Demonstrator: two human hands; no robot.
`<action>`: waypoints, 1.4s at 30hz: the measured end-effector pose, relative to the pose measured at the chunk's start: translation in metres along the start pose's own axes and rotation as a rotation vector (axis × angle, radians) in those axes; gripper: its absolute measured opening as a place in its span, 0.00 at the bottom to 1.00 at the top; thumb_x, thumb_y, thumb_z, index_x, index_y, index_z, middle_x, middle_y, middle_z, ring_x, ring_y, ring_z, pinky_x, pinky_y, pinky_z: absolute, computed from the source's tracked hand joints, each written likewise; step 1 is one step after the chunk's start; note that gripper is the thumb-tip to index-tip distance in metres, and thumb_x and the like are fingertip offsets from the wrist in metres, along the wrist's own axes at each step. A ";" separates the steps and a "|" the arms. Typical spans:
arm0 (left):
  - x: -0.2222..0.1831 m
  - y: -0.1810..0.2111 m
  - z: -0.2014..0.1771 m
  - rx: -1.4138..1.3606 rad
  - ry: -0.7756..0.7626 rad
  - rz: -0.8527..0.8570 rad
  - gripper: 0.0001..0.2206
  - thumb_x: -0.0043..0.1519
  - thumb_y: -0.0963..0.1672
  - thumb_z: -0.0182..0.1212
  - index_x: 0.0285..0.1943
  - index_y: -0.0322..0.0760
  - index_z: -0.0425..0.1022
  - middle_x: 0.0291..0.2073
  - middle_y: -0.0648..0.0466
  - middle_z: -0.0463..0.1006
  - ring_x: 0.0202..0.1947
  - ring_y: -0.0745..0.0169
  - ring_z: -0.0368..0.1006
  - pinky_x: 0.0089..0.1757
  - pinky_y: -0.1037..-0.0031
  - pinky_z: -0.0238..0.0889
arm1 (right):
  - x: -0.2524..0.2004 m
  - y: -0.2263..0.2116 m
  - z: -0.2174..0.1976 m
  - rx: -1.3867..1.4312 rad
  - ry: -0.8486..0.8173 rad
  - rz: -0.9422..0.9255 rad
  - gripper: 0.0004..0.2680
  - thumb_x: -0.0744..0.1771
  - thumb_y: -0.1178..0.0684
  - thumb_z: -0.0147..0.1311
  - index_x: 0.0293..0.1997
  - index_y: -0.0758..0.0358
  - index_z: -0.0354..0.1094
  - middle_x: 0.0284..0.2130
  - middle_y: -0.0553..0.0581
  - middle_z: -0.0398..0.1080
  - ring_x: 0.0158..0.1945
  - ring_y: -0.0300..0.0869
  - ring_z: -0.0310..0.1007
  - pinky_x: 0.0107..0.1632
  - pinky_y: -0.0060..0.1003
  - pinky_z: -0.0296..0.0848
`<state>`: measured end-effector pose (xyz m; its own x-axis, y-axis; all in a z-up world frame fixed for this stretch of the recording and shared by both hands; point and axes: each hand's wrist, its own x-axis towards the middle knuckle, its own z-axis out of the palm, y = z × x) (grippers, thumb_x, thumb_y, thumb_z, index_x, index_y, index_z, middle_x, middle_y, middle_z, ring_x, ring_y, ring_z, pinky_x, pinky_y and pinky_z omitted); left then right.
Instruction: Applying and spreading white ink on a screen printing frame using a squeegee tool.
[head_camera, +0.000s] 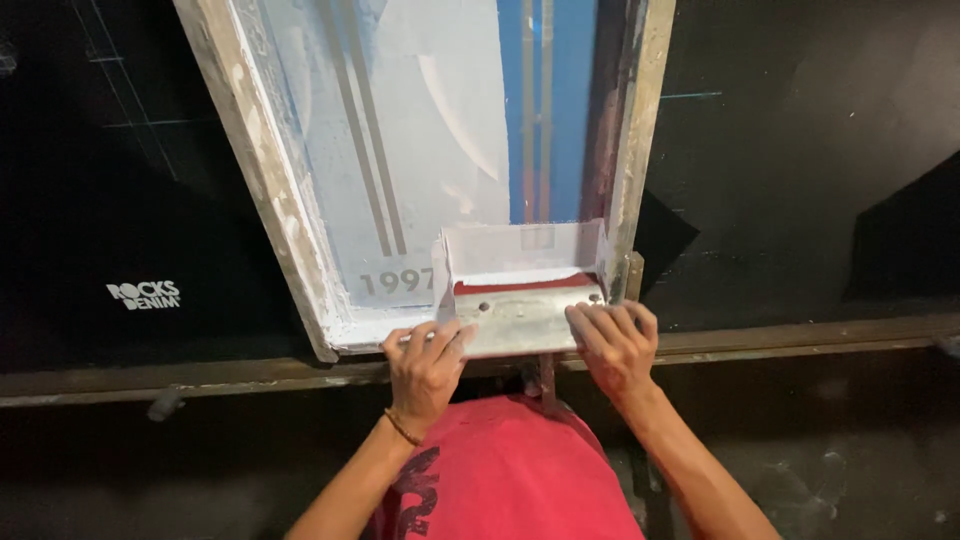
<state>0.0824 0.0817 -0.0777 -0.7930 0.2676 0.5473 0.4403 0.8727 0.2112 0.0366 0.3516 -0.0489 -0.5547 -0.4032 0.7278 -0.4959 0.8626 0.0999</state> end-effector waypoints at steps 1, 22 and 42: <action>-0.001 0.003 -0.004 -0.001 0.000 0.002 0.13 0.53 0.43 0.70 0.48 0.47 0.80 0.46 0.64 0.78 0.46 0.62 0.71 0.51 0.57 0.52 | -0.005 -0.003 -0.002 -0.002 0.000 0.002 0.06 0.65 0.56 0.64 0.28 0.51 0.74 0.27 0.48 0.74 0.31 0.39 0.72 0.53 0.37 0.69; -0.039 0.025 -0.024 0.073 0.062 -0.012 0.10 0.58 0.45 0.67 0.48 0.52 0.80 0.44 0.67 0.78 0.44 0.64 0.72 0.49 0.62 0.53 | -0.039 -0.024 -0.030 0.139 -0.067 0.014 0.04 0.69 0.54 0.57 0.34 0.49 0.74 0.32 0.47 0.75 0.37 0.38 0.74 0.60 0.39 0.63; 0.041 -0.024 -0.062 -0.222 0.267 -0.443 0.19 0.65 0.46 0.63 0.60 0.28 0.71 0.57 0.39 0.71 0.55 0.42 0.65 0.56 0.53 0.50 | -0.031 0.060 0.006 0.696 -0.096 0.565 0.02 0.63 0.56 0.66 0.30 0.53 0.77 0.36 0.47 0.76 0.46 0.43 0.70 0.61 0.39 0.61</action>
<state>0.0658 0.0460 -0.0101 -0.8009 -0.2428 0.5473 0.1900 0.7638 0.6169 0.0200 0.4142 -0.0690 -0.8762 -0.0257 0.4813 -0.4075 0.5725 -0.7114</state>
